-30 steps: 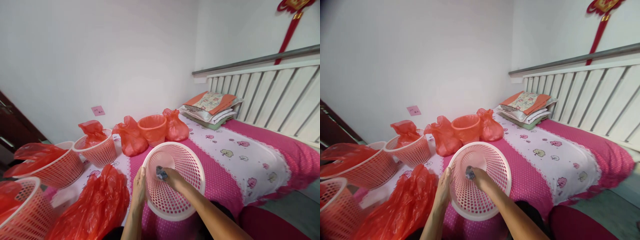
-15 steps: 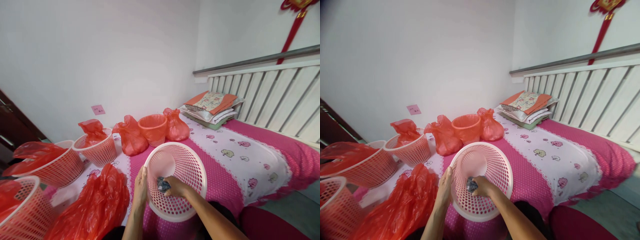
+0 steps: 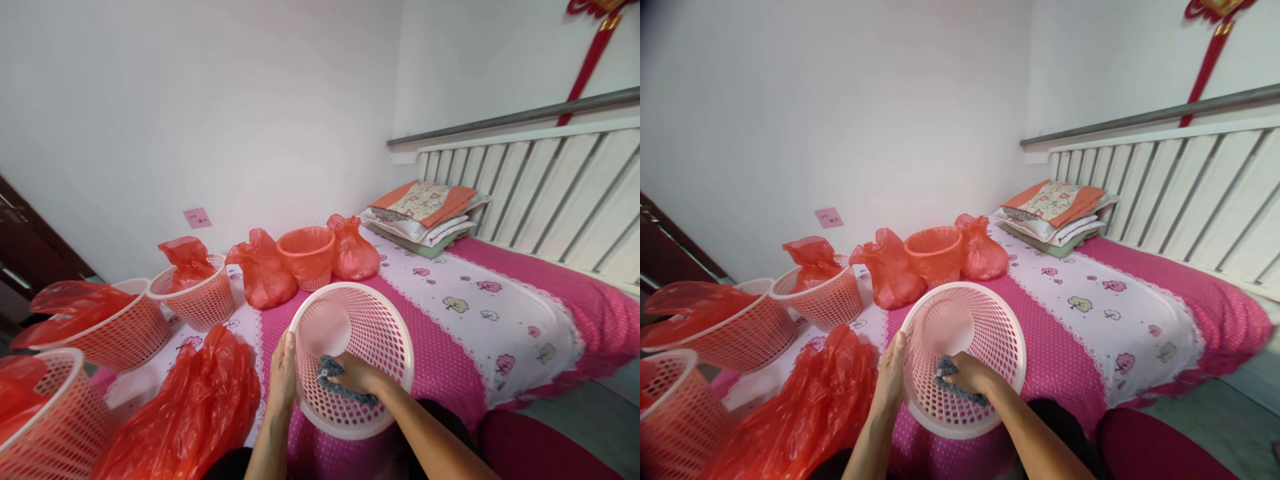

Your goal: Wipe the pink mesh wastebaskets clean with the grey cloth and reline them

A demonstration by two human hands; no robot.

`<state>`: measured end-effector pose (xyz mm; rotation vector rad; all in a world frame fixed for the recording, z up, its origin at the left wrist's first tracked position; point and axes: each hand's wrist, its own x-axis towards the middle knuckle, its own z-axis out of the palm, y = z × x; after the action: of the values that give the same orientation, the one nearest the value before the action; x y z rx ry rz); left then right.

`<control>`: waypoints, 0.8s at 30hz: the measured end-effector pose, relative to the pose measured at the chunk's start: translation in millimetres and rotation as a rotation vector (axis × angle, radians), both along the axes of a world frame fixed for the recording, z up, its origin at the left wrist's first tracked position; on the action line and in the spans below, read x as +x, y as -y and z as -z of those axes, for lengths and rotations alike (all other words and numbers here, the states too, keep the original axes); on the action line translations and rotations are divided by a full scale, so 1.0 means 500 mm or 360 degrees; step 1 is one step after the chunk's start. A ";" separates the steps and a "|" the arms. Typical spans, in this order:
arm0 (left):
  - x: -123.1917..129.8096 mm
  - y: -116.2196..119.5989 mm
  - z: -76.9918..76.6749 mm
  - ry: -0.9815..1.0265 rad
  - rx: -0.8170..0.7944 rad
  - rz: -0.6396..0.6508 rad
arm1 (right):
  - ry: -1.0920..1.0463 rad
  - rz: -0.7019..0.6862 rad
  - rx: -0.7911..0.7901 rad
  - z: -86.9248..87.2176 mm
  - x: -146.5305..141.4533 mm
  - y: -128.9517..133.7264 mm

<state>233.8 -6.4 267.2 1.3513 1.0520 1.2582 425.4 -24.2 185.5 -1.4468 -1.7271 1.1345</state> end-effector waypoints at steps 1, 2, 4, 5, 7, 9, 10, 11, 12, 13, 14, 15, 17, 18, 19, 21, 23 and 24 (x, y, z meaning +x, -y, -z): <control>0.000 0.000 -0.001 -0.0012 0.0003 -0.0011 | 0.0010 -0.0008 -0.0007 -0.003 0.002 0.003; 0.000 0.000 -0.001 -0.0024 0.0007 -0.0014 | 0.0014 -0.0016 -0.0008 -0.006 0.003 0.007; -0.001 0.000 -0.001 -0.0040 0.0018 -0.0003 | -0.0005 -0.0031 0.0015 -0.013 0.005 0.015; -0.002 0.000 0.000 -0.0039 0.0031 0.0004 | -0.0031 -0.0038 0.0036 -0.018 0.006 0.019; -0.004 0.000 0.002 -0.0034 0.0054 0.0005 | -0.0102 -0.0047 0.0076 -0.027 0.006 0.029; -0.005 -0.002 0.006 -0.0041 0.0070 -0.0007 | -0.0168 -0.0049 0.0090 -0.035 0.007 0.039; -0.006 -0.003 0.008 -0.0048 0.0076 -0.0015 | -0.0189 -0.0050 0.0089 -0.039 0.006 0.044; -0.006 -0.005 0.011 -0.0053 0.0078 -0.0022 | -0.0200 -0.0053 0.0083 -0.042 0.006 0.049; -0.007 -0.006 0.014 -0.0053 0.0074 -0.0023 | -0.0204 -0.0052 0.0081 -0.044 0.005 0.054; -0.007 -0.007 0.017 -0.0043 0.0066 -0.0022 | -0.0205 -0.0040 0.0083 -0.046 0.004 0.058; -0.007 -0.009 0.020 -0.0031 0.0053 -0.0020 | -0.0207 -0.0025 0.0072 -0.047 0.003 0.062; -0.008 -0.010 0.023 -0.0019 0.0032 -0.0025 | -0.0213 -0.0015 0.0045 -0.047 0.001 0.066; -0.009 -0.011 0.027 -0.0005 0.0000 -0.0060 | -0.0242 -0.0018 -0.0040 -0.046 -0.003 0.072; -0.009 -0.012 0.029 -0.0007 -0.0009 -0.0082 | -0.0272 -0.0017 -0.0088 -0.045 -0.005 0.075; -0.009 -0.012 0.030 -0.0012 -0.0013 -0.0098 | -0.0314 -0.0008 -0.0134 -0.044 -0.007 0.077; -0.009 -0.012 0.029 -0.0013 -0.0008 -0.0093 | -0.0425 0.0051 -0.0201 -0.041 -0.013 0.083; -0.008 -0.010 0.026 -0.0004 0.0001 -0.0057 | -0.0549 0.0097 -0.0285 -0.041 -0.020 0.088; -0.008 -0.009 0.024 -0.0002 0.0011 -0.0040 | -0.0603 0.0098 -0.0331 -0.041 -0.023 0.091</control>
<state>230.0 -2.0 255.2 1.3478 1.0696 1.2809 414.1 -69.8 206.2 -1.2896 -1.3263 1.4805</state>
